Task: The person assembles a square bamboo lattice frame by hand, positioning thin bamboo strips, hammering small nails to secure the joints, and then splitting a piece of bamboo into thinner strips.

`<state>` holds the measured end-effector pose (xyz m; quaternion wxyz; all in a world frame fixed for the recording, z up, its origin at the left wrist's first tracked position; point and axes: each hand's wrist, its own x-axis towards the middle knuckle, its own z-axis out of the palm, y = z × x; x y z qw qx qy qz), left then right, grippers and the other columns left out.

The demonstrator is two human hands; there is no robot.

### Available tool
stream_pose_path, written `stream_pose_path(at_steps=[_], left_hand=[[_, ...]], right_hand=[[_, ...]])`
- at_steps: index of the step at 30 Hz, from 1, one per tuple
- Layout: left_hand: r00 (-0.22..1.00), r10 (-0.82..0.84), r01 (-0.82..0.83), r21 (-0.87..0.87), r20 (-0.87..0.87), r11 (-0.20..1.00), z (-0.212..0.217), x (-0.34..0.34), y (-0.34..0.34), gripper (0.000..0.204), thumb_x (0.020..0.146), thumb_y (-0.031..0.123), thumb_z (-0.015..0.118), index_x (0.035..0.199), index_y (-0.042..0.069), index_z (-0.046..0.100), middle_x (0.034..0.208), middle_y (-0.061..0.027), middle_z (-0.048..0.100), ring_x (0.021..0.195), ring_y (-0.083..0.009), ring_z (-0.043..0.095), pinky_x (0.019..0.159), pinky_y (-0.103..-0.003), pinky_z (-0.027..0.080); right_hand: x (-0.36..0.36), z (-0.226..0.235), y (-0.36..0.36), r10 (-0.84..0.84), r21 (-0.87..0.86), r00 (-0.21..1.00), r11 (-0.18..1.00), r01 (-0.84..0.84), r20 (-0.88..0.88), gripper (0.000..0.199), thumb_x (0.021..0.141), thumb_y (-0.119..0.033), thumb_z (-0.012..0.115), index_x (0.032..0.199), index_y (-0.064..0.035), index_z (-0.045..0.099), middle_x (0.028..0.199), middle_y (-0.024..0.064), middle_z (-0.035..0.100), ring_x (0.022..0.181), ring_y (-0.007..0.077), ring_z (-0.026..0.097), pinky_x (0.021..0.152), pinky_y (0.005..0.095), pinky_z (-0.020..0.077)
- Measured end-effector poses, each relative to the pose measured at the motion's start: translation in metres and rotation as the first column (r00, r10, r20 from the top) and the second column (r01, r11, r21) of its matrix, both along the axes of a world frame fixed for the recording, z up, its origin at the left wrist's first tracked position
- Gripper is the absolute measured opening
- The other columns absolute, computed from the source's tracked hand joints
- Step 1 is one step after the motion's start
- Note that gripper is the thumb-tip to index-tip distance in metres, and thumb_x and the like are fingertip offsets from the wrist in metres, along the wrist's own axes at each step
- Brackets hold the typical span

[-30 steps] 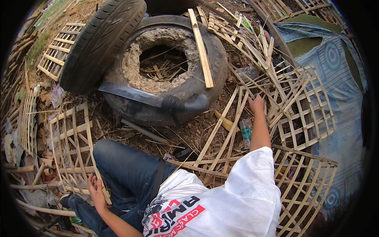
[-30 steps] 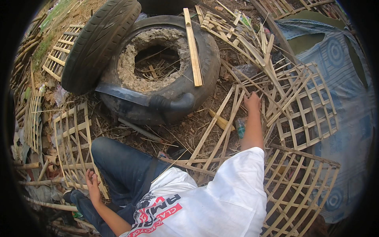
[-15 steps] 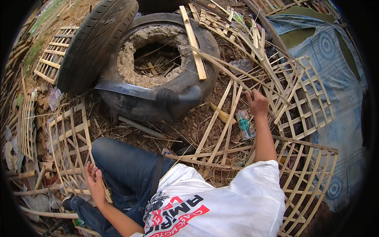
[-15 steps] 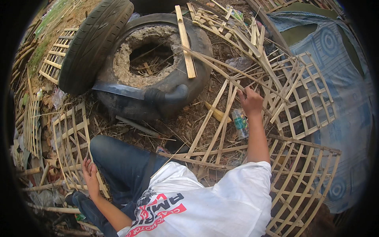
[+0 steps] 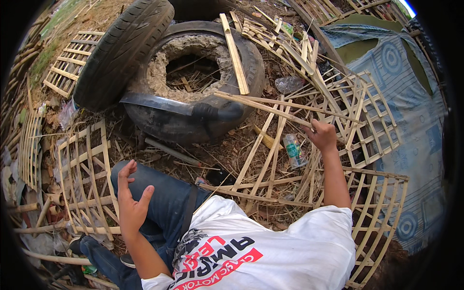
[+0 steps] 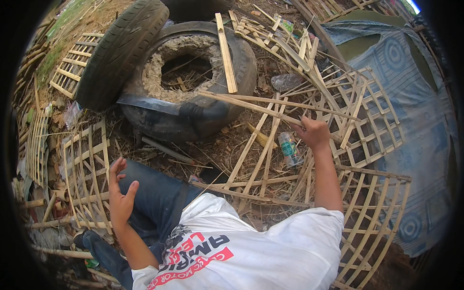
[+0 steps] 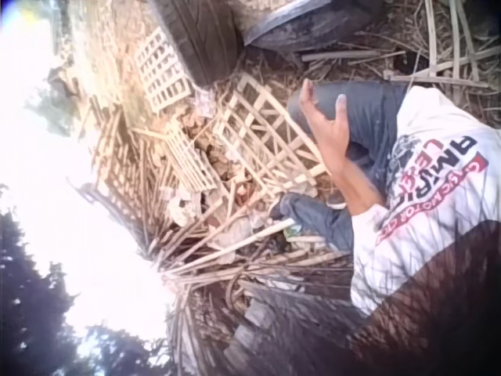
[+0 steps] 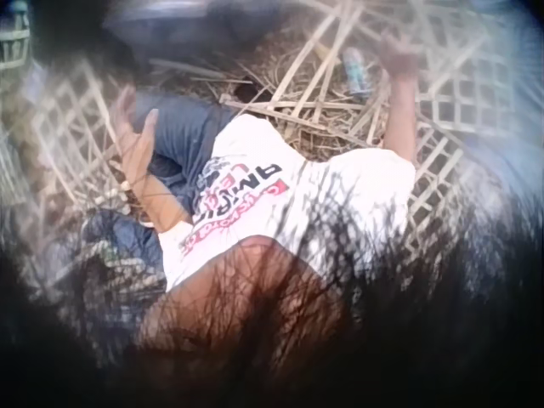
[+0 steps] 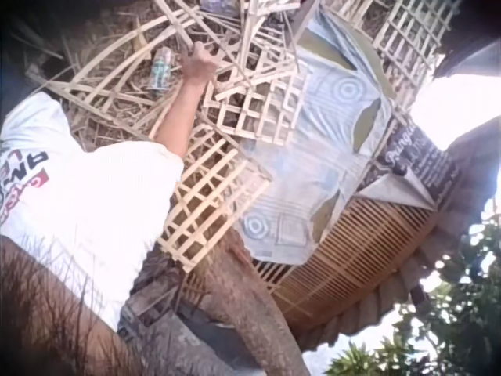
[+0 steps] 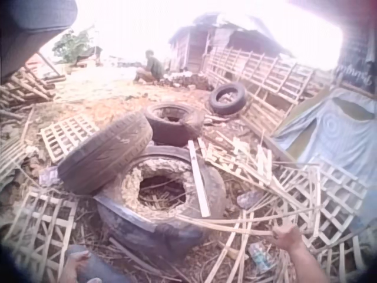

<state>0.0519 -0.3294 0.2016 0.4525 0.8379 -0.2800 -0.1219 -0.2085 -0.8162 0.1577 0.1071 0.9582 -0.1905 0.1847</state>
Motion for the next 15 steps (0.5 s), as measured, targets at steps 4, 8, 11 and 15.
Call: stream_pose_path(at_steps=[4, 8, 11, 15], left_hand=[[0.969, -0.175, 0.167, 0.063, 0.171, 0.984, 0.02, -0.004, -0.04, 0.065, 0.08, 0.02, 0.071, 0.137, 0.008, 0.043, 0.136, -0.0152, 0.047, 0.126, -0.0315, 0.046, 0.104, -0.041, 0.035], [0.928, -0.265, 0.241, 0.123, 0.263, 0.963, 0.03, -0.005, -0.067, 0.066, 0.079, 0.022, 0.073, 0.137, 0.009, 0.044, 0.134, -0.0173, 0.047, 0.127, -0.0359, 0.044, 0.107, -0.044, 0.034], [0.885, -0.289, 0.251, 0.15, 0.364, 0.956, 0.029, -0.003, -0.077, 0.063, 0.082, 0.026, 0.071, 0.136, 0.009, 0.044, 0.128, -0.0151, 0.051, 0.121, -0.0332, 0.047, 0.103, -0.044, 0.035], [0.851, -0.368, 0.329, 0.164, 0.374, 0.93, 0.018, 0.007, -0.102, 0.064, 0.081, 0.023, 0.072, 0.136, 0.008, 0.045, 0.132, -0.0163, 0.05, 0.124, -0.0351, 0.046, 0.106, -0.043, 0.034]], right_hand=[[0.005, 0.009, 0.006, 0.071, -0.023, 0.997, 0.997, -0.07, 0.034, 0.041, 0.075, -0.04, 0.076, 0.066, -0.0082, 0.052, 0.054, 0.0097, 0.055, 0.05, 0.0298, 0.058, 0.046, 0.0392, 0.0443], [-0.006, 0.008, 0.013, 0.083, 0.024, 0.995, 0.996, -0.085, 0.054, 0.043, 0.074, -0.033, 0.079, 0.064, -0.0055, 0.046, 0.054, 0.0117, 0.05, 0.05, 0.0323, 0.054, 0.047, 0.0396, 0.041], [-0.008, 0.004, 0.013, 0.108, -0.024, 0.993, 0.994, -0.107, 0.043, 0.043, 0.073, -0.038, 0.077, 0.063, -0.0084, 0.048, 0.053, 0.0088, 0.052, 0.049, 0.0293, 0.056, 0.046, 0.0389, 0.0429], [-0.005, 0.004, 0.018, 0.131, 0.003, 0.986, 0.991, -0.131, 0.1, 0.044, 0.074, -0.036, 0.077, 0.061, -0.0071, 0.047, 0.053, 0.0102, 0.051, 0.049, 0.0302, 0.055, 0.045, 0.0391, 0.0415]])
